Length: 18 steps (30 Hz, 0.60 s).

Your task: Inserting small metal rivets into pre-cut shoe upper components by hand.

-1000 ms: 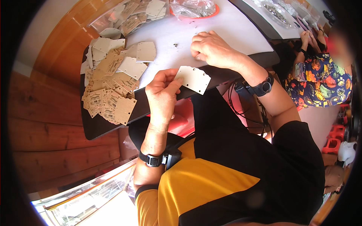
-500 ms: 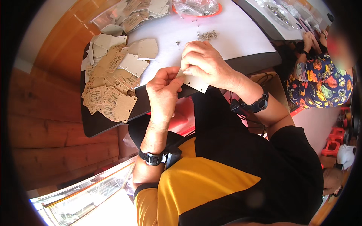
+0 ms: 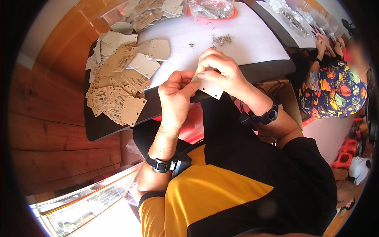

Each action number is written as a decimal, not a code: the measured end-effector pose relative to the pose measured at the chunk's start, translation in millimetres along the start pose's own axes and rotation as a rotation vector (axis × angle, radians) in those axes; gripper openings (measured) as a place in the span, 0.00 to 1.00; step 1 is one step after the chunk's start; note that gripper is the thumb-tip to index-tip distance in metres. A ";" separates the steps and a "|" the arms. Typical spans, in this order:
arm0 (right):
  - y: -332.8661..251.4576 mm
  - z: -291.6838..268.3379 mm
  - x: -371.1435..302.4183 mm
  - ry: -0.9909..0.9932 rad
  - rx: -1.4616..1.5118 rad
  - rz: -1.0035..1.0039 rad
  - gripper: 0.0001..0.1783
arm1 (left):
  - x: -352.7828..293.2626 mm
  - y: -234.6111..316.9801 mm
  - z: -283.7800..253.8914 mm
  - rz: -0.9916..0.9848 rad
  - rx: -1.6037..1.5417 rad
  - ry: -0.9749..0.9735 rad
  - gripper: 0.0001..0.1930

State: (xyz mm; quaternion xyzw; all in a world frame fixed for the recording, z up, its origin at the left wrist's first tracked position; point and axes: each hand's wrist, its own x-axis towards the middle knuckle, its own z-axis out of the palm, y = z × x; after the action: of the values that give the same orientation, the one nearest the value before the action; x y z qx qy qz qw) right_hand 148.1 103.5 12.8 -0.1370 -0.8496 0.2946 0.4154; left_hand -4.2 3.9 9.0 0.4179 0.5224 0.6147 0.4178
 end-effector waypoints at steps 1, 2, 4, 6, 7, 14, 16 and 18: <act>-0.7 0.4 0.0 0.034 0.016 -0.013 0.05 | -0.4 0.9 0.2 0.001 -0.001 0.001 0.09; -1.2 0.7 0.1 0.067 0.032 -0.025 0.05 | -0.8 1.7 0.4 -0.004 0.007 -0.001 0.09; -1.6 0.6 0.1 0.073 0.035 -0.026 0.05 | -0.9 2.1 0.6 -0.009 0.015 -0.001 0.09; -2.4 0.9 0.5 0.078 0.040 -0.027 0.05 | -0.7 1.7 0.5 0.005 0.008 0.000 0.09; -3.6 0.3 1.0 0.081 0.020 -0.030 0.05 | -0.4 1.0 0.4 0.004 0.008 0.002 0.09; -1.3 -0.2 2.8 0.087 0.003 -0.055 0.05 | 0.9 0.7 1.3 0.008 -0.011 0.007 0.09; -0.8 -0.1 2.8 0.086 0.008 -0.053 0.05 | 1.2 1.0 1.5 0.004 -0.010 0.009 0.09; 0.3 -0.2 2.7 0.087 0.015 -0.049 0.06 | 1.5 2.1 2.3 -0.006 -0.012 0.007 0.09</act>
State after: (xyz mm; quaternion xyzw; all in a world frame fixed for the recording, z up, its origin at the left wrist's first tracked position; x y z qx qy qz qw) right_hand 146.6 105.1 14.3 -0.1254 -0.8317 0.2846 0.4599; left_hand -2.6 5.8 11.5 0.4116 0.5215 0.6181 0.4202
